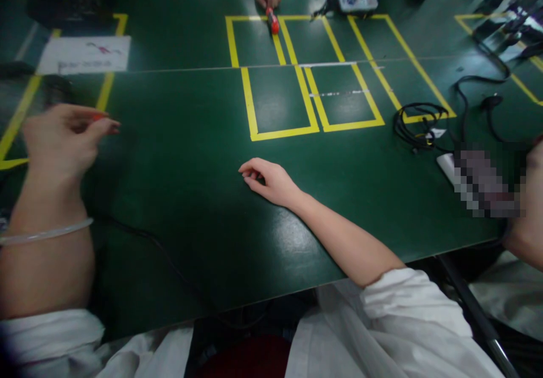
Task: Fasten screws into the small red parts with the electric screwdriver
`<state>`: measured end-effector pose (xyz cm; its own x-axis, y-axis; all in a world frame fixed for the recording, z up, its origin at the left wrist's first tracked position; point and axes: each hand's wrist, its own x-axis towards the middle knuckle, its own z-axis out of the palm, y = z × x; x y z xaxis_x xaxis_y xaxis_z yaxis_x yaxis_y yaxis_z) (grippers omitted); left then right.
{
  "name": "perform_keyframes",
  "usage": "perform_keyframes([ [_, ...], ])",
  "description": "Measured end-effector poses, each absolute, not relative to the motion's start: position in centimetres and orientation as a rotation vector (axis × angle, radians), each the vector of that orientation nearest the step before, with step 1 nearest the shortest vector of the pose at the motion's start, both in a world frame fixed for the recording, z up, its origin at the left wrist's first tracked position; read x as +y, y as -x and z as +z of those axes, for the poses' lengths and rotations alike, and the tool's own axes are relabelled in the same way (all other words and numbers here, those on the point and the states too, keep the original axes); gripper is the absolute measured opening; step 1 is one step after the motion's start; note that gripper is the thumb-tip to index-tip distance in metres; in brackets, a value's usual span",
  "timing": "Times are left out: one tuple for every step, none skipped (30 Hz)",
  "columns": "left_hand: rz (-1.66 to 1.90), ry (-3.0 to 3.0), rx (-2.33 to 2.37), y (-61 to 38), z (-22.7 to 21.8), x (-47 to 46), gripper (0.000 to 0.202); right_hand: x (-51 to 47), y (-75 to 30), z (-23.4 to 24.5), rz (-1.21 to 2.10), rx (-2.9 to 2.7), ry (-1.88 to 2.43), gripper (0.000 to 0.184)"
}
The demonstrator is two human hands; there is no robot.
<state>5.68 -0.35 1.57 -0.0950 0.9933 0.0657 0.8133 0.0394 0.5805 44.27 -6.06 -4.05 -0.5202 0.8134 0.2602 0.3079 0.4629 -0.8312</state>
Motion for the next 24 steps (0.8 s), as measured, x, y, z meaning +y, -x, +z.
perform_keyframes([
  [0.774,-1.840,1.889,-7.9,1.6,-0.6,0.051,-6.0,-44.3,-4.0,0.983,-2.049,0.926,0.018],
  [0.762,-1.858,1.716,-10.1,1.6,-0.9,0.051,-6.0,-44.3,-4.0,0.985,-2.046,0.923,0.018],
  [0.742,-1.827,1.548,-12.3,1.5,-1.3,0.052,-6.0,-44.3,-4.1,0.989,-2.044,0.918,0.018],
  [0.716,-1.763,1.415,-14.2,1.4,-1.8,0.054,-6.0,-44.3,-4.1,0.993,-2.040,0.914,0.019],
  [0.662,-1.710,1.310,-16.0,1.2,-2.4,0.058,-6.0,-44.3,-4.1,0.999,-2.035,0.909,0.019],
  [0.600,-1.676,1.224,-17.5,1.0,-3.0,0.063,-6.0,-44.3,-4.1,1.006,-2.027,0.904,0.021],
  [0.547,-1.652,1.164,-18.6,0.7,-3.6,0.067,-6.0,-44.3,-4.2,1.016,-2.021,0.901,0.023],
  [0.493,-1.640,1.120,-19.5,0.5,-4.2,0.070,-6.0,-44.2,-4.2,1.025,-2.017,0.896,0.025],
  [0.447,-1.638,1.089,-20.2,0.3,-4.7,0.072,-6.1,-44.2,-4.2,1.033,-2.019,0.889,0.028],
  [0.411,-1.642,1.069,-20.6,0.1,-5.1,0.072,-6.1,-44.2,-4.2,1.041,-2.025,0.880,0.031],
  [0.380,-1.652,1.053,-20.9,-0.1,-5.4,0.071,-6.1,-44.1,-4.2,1.049,-2.038,0.867,0.033],
  [0.359,-1.668,1.040,-21.2,-0.2,-5.7,0.070,-6.1,-44.1,-4.2,1.053,-2.057,0.850,0.032],
  [0.348,-1.683,1.028,-21.3,-0.3,-5.9,0.069,-6.1,-44.0,-4.2,1.054,-2.078,0.834,0.030],
  [0.344,-1.692,1.015,-21.4,-0.4,-6.0,0.068,-6.2,-44.0,-4.1,1.054,-2.100,0.823,0.025],
  [0.346,-1.691,1.002,-21.5,-0.5,-6.1,0.067,-6.2,-43.9,-4.1,1.049,-2.121,0.815,0.020],
  [0.352,-1.676,0.993,-21.6,-0.6,-6.1,0.067,-6.2,-43.9,-4.0,1.043,-2.135,0.819,0.016],
  [0.360,-1.651,0.987,-21.7,-0.6,-6.1,0.066,-6.3,-43.9,-4.0,1.035,-2.142,0.827,0.013],
  [0.368,-1.621,0.988,-21.7,-0.6,-6.1,0.065,-6.3,-43.9,-4.0,1.025,-2.138,0.835,0.011],
  [0.378,-1.592,0.993,-21.8,-0.6,-6.1,0.064,-6.3,-43.9,-4.0,1.014,-2.126,0.843,0.010],
  [0.389,-1.567,1.000,-21.8,-0.6,-6.0,0.061,-6.3,-43.9,-4.0,1.000,-2.109,0.849,0.011],
  [0.402,-1.546,1.006,-21.9,-0.6,-6.0,0.058,-6.3,-43.9,-4.0,0.986,-2.091,0.857,0.011],
  [0.418,-1.527,1.012,-21.9,-0.6,-6.0,0.053,-6.3,-44.0,-4.1,0.975,-2.074,0.868,0.011],
  [0.436,-1.509,1.016,-22.0,-0.6,-5.9,0.048,-6.3,-44.0,-4.1,0.965,-2.060,0.878,0.012],
  [0.454,-1.491,1.020,-22.0,-0.7,-5.9,0.043,-6.3,-44.1,-4.2,0.955,-2.049,0.888,0.012],
])
